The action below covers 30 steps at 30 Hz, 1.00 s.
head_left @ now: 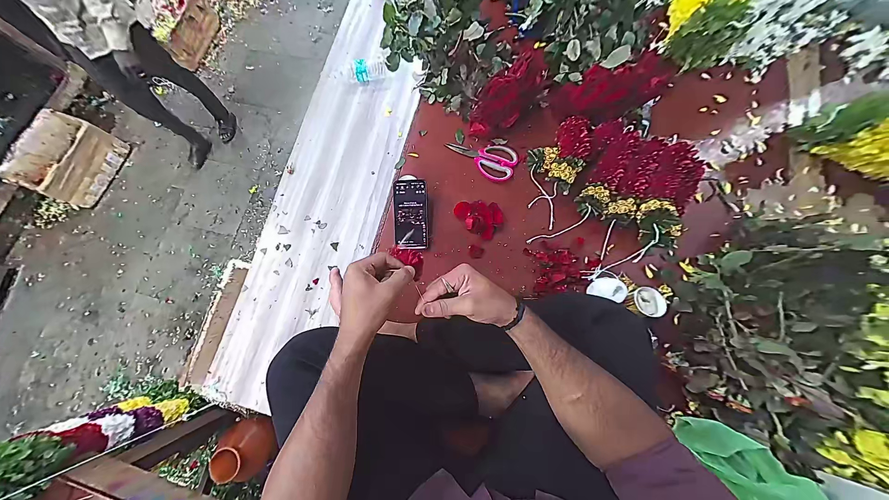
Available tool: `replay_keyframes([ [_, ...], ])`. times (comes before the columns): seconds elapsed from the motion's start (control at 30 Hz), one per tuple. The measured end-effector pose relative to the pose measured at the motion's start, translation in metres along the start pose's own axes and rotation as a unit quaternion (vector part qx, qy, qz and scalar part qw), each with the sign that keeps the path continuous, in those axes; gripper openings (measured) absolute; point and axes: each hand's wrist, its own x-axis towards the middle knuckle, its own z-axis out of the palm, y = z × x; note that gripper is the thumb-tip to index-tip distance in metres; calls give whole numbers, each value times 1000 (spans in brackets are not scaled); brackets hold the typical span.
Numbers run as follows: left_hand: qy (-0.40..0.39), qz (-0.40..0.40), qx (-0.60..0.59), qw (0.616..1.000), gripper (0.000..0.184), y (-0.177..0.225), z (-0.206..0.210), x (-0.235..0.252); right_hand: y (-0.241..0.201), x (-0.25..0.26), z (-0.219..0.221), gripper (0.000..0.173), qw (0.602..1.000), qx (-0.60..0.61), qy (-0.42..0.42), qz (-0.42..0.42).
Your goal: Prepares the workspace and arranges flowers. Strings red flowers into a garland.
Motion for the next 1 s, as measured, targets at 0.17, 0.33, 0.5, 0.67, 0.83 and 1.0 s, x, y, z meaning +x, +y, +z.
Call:
replay_keyframes([
  [0.17,-114,-84,91,986,8,-5,-11,-3,-17,-12,-21,8,997,-64,34,-6],
  [0.33,-207,-94,153,962,9,3,-4,-5,-32,-41,-78,16,975,-164,11,148],
  [0.5,-185,-115,177,960,9,1,-3,-6,2,-32,-156,14,848,-346,273,294],
  [0.67,-179,-122,176,960,9,-1,2,-3,61,13,-168,26,726,-496,289,379],
  [0.83,-171,-127,196,957,11,-4,2,-3,67,22,-157,20,722,-476,338,372],
  [1.0,-174,-134,196,956,12,2,4,-3,62,6,-163,36,798,-280,420,329],
])
